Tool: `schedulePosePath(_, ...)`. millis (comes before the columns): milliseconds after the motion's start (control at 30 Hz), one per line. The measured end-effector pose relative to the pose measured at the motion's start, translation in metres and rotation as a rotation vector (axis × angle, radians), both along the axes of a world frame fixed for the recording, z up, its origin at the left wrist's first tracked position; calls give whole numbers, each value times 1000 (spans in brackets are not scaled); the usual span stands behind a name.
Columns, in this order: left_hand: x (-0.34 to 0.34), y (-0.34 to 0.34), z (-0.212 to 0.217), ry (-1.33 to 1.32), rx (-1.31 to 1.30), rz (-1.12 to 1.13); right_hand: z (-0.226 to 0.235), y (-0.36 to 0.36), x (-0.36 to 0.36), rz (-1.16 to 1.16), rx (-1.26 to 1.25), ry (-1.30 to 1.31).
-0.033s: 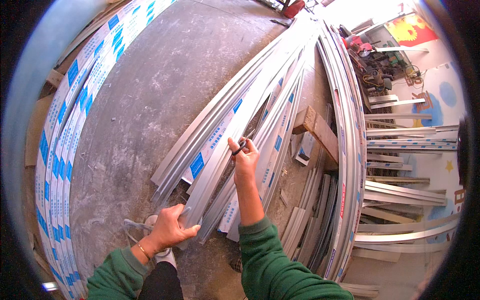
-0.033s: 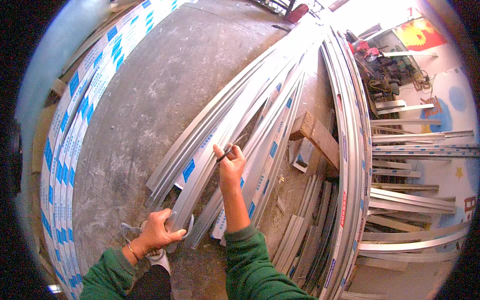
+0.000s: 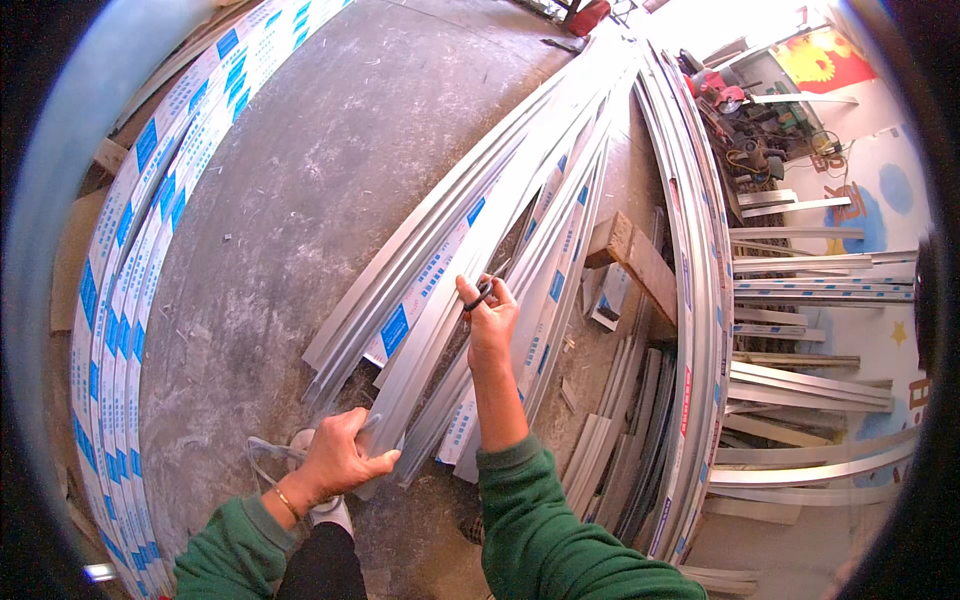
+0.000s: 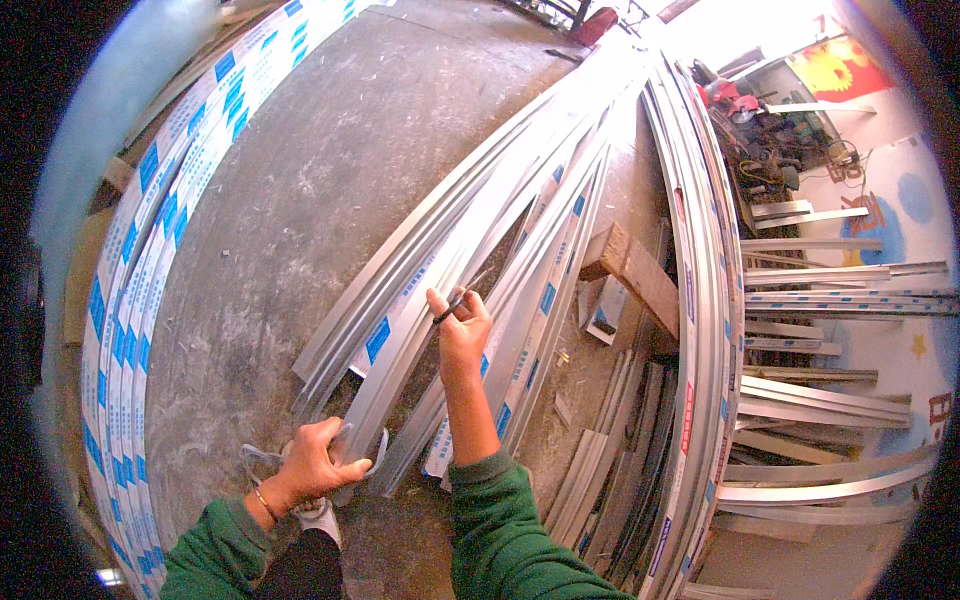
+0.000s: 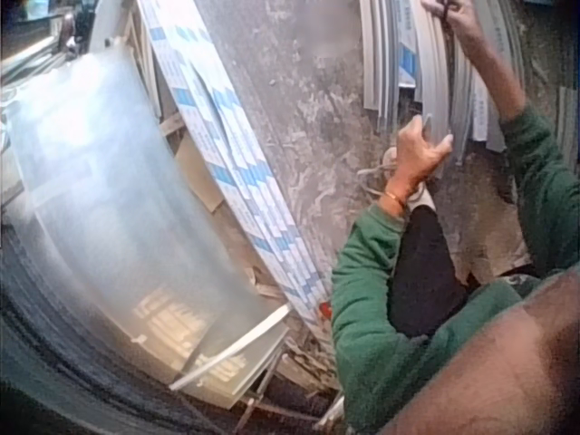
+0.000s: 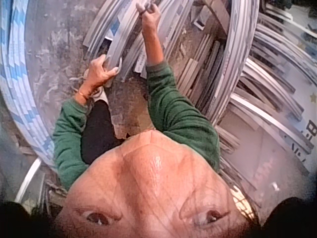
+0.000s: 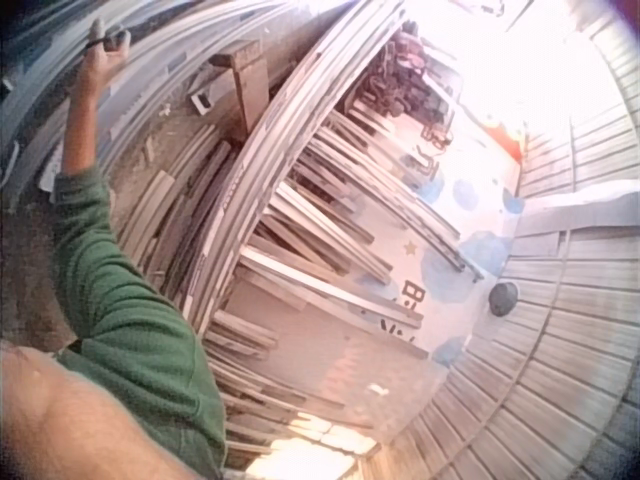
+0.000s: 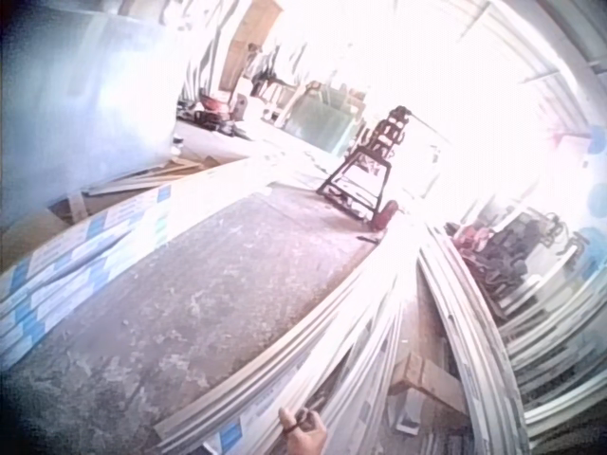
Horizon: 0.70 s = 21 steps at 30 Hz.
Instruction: The person repeatedly pulls lengths of gray cable from a spool, measures them against nearby aluminum profiles, and cuts them to size using shears. The cut pieces are placed on the floor among the profiles.
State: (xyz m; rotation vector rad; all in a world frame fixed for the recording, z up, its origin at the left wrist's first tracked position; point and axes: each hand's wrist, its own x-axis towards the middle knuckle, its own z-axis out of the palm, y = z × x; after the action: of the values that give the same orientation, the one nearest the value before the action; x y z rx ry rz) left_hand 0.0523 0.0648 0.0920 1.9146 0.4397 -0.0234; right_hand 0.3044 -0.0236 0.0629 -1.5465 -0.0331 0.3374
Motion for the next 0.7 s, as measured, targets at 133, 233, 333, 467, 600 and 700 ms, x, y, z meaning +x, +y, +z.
schedulePosePath(133, -7, 3, -3, -72, 36, 20, -1, -3, -7, 0, 1, 61)
schedulePosePath(233, -8, 10, -6, -54, 60, 7, -6, 1, -10, -12, 16, 78)
schedulePosePath(333, -8, 16, -12, -52, 82, -8, -11, 1, -9, 9, 43, 98)
schedulePosePath(467, -13, 17, -20, -33, 74, -20, -18, 0, -14, 12, 62, 86)
schedulePosePath(600, -18, 21, -29, -30, 85, -4, -24, 1, -19, 2, 61, 103)
schedulePosePath(700, -14, 29, -39, -94, 237, -48, -28, 6, -13, 4, 16, 140)
